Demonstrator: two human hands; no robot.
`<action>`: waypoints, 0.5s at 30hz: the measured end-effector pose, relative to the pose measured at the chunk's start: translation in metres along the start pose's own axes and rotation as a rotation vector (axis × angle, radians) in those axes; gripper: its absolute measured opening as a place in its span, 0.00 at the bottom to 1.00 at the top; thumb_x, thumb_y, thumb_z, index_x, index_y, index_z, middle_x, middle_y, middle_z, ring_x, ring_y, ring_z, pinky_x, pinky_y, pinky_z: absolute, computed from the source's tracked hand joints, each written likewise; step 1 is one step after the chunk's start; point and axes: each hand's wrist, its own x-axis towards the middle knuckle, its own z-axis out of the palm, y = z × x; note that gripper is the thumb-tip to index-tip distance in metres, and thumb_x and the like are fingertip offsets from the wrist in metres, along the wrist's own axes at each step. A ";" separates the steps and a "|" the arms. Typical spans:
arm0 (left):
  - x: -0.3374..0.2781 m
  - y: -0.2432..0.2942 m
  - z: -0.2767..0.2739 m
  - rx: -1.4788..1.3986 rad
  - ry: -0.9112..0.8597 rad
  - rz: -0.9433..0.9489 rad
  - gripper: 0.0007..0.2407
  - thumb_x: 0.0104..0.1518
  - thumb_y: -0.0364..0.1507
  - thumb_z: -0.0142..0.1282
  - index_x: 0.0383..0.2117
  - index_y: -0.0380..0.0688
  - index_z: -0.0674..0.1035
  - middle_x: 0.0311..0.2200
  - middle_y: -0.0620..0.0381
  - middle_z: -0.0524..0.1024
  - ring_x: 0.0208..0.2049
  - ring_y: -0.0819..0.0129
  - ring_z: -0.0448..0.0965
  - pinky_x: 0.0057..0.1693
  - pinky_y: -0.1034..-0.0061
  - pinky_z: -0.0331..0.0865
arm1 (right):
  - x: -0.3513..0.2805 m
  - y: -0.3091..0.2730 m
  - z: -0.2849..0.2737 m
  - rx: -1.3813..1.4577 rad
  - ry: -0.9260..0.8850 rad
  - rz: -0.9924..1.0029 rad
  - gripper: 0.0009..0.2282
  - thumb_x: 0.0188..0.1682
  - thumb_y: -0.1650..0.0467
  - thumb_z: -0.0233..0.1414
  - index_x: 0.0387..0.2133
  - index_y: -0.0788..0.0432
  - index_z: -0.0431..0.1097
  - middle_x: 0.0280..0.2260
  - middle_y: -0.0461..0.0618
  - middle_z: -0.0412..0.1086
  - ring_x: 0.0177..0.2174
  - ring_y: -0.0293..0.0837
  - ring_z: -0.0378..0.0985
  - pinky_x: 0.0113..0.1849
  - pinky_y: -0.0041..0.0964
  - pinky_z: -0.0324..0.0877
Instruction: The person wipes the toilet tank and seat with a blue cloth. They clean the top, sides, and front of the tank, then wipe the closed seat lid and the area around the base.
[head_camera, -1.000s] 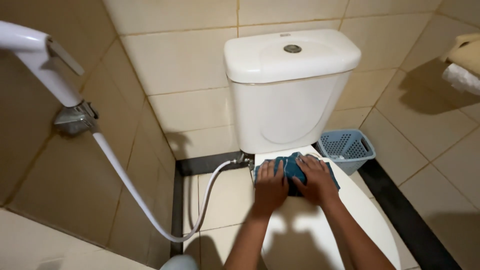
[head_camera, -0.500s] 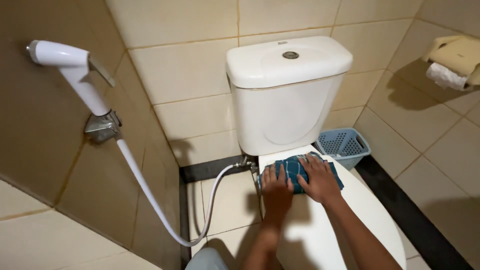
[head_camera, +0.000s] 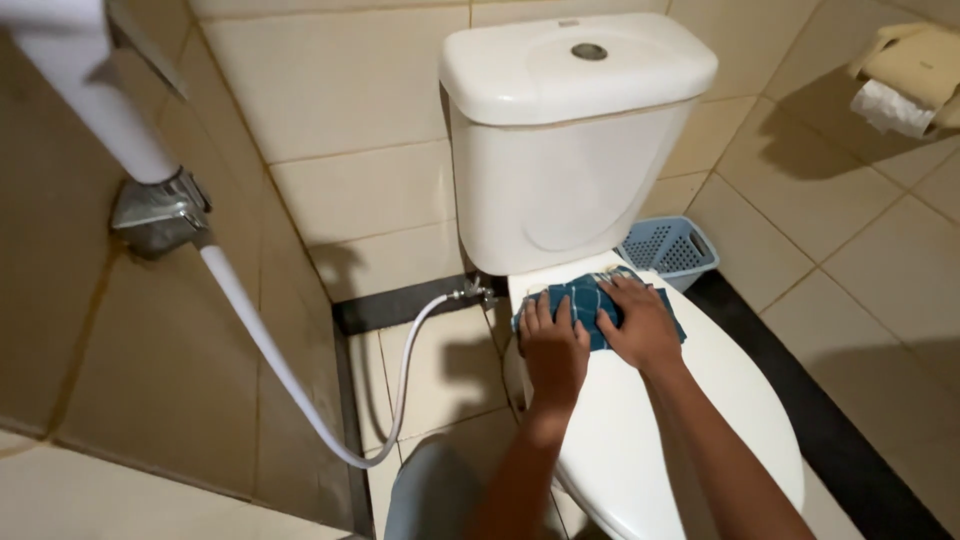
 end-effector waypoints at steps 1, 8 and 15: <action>0.000 0.002 -0.002 -0.003 -0.006 -0.019 0.19 0.54 0.30 0.58 0.52 0.35 0.78 0.57 0.35 0.72 0.60 0.37 0.68 0.67 0.50 0.58 | -0.001 -0.001 -0.001 0.000 0.003 -0.018 0.24 0.45 0.63 0.54 0.57 0.52 0.71 0.60 0.56 0.66 0.61 0.55 0.64 0.64 0.52 0.50; 0.006 0.000 0.001 -0.029 -0.031 -0.006 0.19 0.53 0.29 0.59 0.50 0.35 0.78 0.57 0.34 0.72 0.59 0.36 0.67 0.66 0.49 0.57 | 0.004 -0.002 -0.003 0.048 0.034 -0.009 0.23 0.43 0.65 0.55 0.54 0.52 0.72 0.58 0.56 0.68 0.59 0.56 0.66 0.63 0.50 0.55; 0.019 -0.007 0.013 -0.053 -0.014 0.051 0.17 0.52 0.27 0.60 0.49 0.36 0.78 0.55 0.36 0.72 0.58 0.36 0.68 0.66 0.48 0.56 | 0.011 0.004 -0.003 0.068 0.063 -0.015 0.19 0.45 0.66 0.55 0.51 0.55 0.74 0.55 0.55 0.71 0.58 0.56 0.68 0.62 0.52 0.55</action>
